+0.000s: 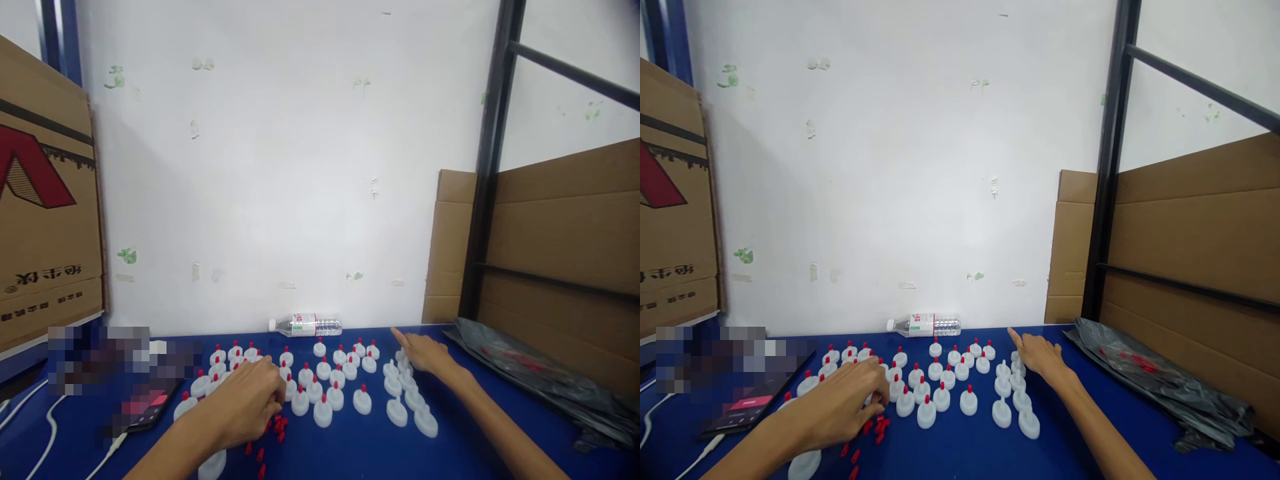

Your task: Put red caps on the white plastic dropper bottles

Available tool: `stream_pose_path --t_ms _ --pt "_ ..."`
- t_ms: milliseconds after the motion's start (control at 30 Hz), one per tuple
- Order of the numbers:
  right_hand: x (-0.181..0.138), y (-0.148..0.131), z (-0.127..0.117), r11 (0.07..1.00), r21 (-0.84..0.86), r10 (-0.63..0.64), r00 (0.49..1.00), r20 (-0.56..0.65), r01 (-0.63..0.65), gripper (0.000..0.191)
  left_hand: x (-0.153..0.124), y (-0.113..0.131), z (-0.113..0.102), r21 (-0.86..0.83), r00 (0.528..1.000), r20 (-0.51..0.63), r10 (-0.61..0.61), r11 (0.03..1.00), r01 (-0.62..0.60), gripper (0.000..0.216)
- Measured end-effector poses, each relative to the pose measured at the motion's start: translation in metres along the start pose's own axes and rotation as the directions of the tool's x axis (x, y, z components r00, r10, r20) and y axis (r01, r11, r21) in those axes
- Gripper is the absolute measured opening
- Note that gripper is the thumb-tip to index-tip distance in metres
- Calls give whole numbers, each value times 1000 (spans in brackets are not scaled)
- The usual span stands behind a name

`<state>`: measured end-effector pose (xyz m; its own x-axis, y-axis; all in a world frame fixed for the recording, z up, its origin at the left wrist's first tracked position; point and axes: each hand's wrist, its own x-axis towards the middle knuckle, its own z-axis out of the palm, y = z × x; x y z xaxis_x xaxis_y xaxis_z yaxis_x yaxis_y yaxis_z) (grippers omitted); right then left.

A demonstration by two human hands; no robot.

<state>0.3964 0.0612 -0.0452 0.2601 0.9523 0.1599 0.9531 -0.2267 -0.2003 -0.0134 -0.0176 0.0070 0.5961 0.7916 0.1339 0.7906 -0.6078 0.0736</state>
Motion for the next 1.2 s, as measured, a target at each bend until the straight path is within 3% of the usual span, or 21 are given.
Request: stream_pose_path --t_ms 133,233,367,500,600,667,833,1033,1200 --pt "-6 -11 -15 989 57 -126 979 -160 137 54 -1 1 -1 -49 998 14 -53 997 54 13" --pt "-16 -26 -27 942 118 -271 921 -280 313 45 0 4 1 -63 999 33 -38 997 40 16" --pt "-39 -54 -34 825 151 -469 809 -354 544 33 3 4 9 -25 1000 28 -4 1000 4 17" --pt "-70 -84 -35 632 214 -647 659 -384 745 28 5 6 11 7 996 -88 32 999 -32 12" --pt "-91 -100 -34 500 193 -783 536 -315 844 27 5 11 4 -99 977 -212 -32 995 11 12" --pt "-99 -106 -29 444 205 -816 488 -308 872 26 7 13 2 -192 960 -272 -67 981 14 15" --pt "-107 -110 -14 442 313 -718 541 -437 840 39 13 14 8 -344 915 -383 -123 939 -18 28" --pt "-117 -116 -14 432 340 -721 546 -427 835 36 15 21 14 -576 918 -339 -207 817 -28 20" --pt "-126 -119 -15 437 331 -744 543 -390 837 50 14 31 16 -637 883 -403 -239 767 -83 20"
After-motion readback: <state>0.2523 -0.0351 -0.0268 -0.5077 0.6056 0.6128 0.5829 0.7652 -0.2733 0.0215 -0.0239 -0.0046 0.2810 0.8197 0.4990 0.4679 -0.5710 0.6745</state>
